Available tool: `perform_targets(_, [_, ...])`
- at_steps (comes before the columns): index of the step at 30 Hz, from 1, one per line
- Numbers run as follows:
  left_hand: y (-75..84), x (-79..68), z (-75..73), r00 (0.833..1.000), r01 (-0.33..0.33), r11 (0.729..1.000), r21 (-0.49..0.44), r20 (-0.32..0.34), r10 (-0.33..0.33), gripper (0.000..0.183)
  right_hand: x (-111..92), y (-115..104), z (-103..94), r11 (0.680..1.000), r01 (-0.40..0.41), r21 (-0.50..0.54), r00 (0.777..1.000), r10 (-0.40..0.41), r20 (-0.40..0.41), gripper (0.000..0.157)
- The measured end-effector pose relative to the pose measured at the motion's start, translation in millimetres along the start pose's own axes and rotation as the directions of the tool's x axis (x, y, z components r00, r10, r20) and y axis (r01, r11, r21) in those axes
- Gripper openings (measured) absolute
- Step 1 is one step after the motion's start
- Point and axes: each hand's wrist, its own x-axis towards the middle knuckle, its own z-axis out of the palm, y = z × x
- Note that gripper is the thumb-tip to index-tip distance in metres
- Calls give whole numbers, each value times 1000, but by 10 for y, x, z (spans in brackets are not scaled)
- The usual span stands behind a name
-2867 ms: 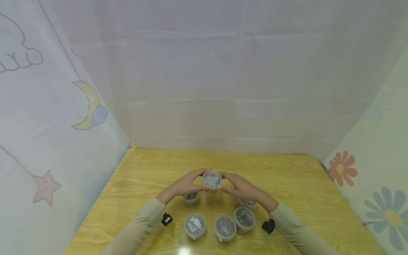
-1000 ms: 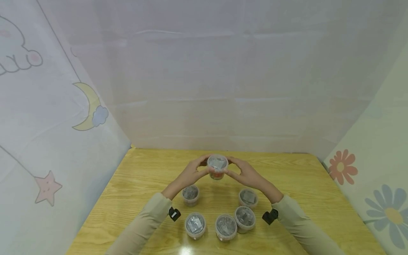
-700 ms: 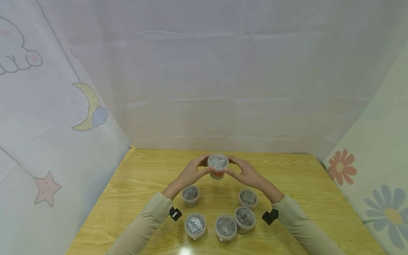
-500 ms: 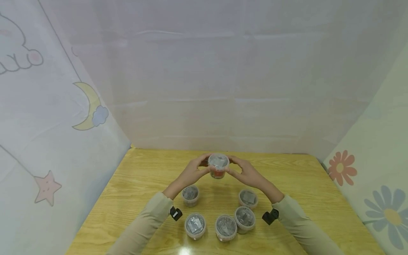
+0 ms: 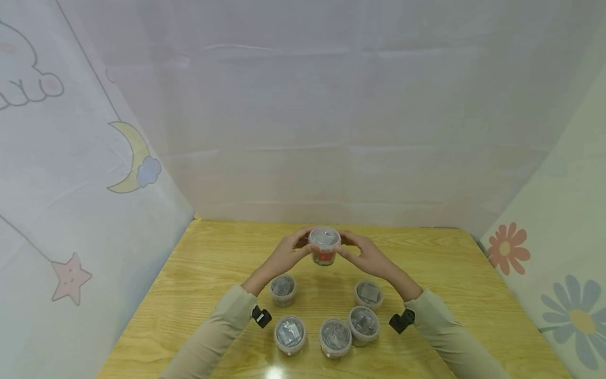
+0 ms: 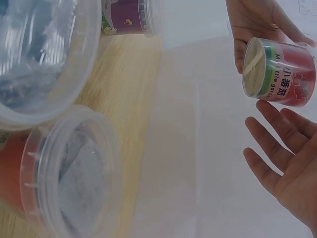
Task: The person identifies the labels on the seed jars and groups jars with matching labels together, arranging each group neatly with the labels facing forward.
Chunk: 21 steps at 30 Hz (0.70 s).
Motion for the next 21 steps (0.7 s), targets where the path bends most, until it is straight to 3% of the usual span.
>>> perform_targets(7, [26,14,-18,999,45,998,-44,27,-44,50,-6,12,10,998,-31,63,999,30,18,42])
perform_targets(11, [183,-12,-53,997,63,995,-79,52,-59,52,-11,-11,10,997,-34,67,999,32,28,42])
perform_targets(14, [302,-36,-71,995,73,991,-114,70,-65,54,-23,-156,-34,997,-34,67,999,31,43,42])
perform_targets(17, [306,-35,-57,995,81,985,-151,75,-70,52,-43,-298,-79,996,-41,85,998,36,56,42])
perform_targets(21, [313,-33,-39,994,83,979,-185,80,-69,51,-51,-134,-21,988,-42,152,998,34,60,43])
